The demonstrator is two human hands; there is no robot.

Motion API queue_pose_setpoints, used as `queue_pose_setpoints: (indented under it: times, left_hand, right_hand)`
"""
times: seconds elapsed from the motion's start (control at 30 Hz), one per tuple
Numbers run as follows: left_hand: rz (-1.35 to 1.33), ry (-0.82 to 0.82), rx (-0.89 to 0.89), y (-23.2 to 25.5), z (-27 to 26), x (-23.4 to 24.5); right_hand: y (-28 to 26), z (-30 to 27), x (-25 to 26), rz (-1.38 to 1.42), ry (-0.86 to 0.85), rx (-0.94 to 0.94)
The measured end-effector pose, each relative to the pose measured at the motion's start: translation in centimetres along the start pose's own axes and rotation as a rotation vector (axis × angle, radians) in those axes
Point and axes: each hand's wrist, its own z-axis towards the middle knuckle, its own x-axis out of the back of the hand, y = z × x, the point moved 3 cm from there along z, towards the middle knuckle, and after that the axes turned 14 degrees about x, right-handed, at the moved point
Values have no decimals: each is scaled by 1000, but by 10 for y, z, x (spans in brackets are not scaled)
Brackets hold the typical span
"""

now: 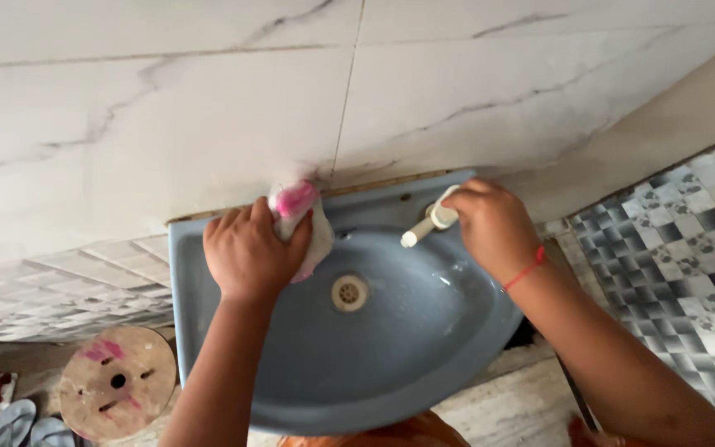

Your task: The person cleans a blue bathroom sink using a cloth and soap, scrubbing the basin, taps, and surrounding wall tiles before rinsing the area.

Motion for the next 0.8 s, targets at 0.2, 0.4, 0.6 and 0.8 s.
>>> queue_pose_setpoints:
  times: [0.2, 0.4, 0.6, 0.8]
  left_hand:
    - [17, -10, 7, 2, 2, 2]
    - [-13, 31, -16, 3, 3, 4]
    - [-20, -29, 8, 2, 2, 3]
    - [-23, -64, 36, 1, 2, 3]
  right_hand:
    - [-4, 3, 2, 8, -17, 97]
    - [-7, 3, -1, 45, 26, 98]
    - [-9, -4, 0, -18, -20, 155]
    - [2, 4, -4, -34, -64, -1]
